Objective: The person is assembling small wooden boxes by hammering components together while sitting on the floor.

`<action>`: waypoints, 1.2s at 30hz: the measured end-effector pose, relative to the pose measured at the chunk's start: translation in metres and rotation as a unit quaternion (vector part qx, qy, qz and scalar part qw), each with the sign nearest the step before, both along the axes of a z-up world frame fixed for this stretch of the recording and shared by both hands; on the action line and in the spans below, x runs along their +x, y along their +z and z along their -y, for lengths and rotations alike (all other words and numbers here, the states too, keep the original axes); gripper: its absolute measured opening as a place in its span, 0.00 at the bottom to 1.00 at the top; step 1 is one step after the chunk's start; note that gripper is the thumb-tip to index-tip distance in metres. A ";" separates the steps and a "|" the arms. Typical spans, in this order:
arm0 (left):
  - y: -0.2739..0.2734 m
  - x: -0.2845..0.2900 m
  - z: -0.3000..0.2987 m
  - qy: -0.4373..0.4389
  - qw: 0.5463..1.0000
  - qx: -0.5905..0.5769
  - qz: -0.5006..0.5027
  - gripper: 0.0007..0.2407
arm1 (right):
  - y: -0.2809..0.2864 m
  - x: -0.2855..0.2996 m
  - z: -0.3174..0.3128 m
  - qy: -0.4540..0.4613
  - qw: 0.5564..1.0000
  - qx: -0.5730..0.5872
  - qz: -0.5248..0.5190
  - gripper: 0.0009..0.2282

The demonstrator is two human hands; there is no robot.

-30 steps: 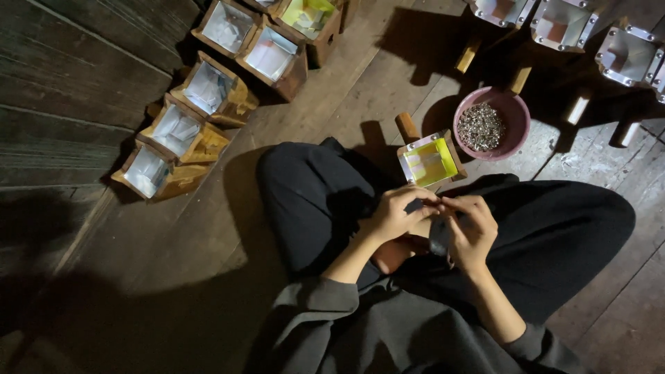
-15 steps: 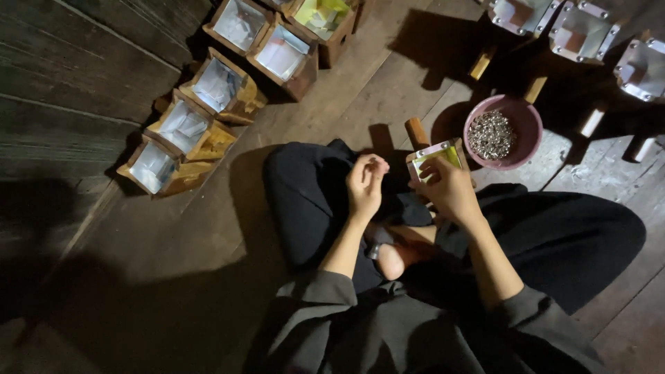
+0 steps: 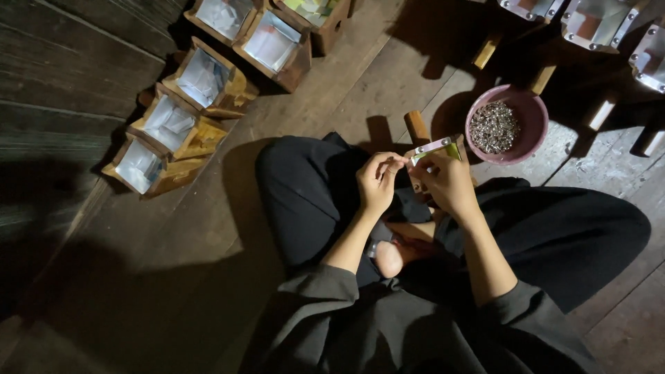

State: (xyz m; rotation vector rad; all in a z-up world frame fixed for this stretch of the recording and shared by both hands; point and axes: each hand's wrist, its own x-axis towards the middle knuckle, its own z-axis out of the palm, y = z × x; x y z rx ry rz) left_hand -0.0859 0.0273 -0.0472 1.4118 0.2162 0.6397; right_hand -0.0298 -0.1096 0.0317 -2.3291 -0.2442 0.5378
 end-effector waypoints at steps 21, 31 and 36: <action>0.010 0.001 0.002 0.074 0.968 0.234 0.042 0.02 | -0.067 -0.146 0.086 0.311 0.908 -0.250 0.128 0.19; 0.013 0.001 -0.006 0.056 0.980 0.183 0.060 0.03 | 0.012 -0.127 0.036 0.276 0.937 -0.205 -0.057 0.24; 0.002 0.003 -0.005 0.069 0.967 0.232 0.082 0.04 | 0.017 -0.139 0.040 0.161 0.967 -0.046 -0.193 0.23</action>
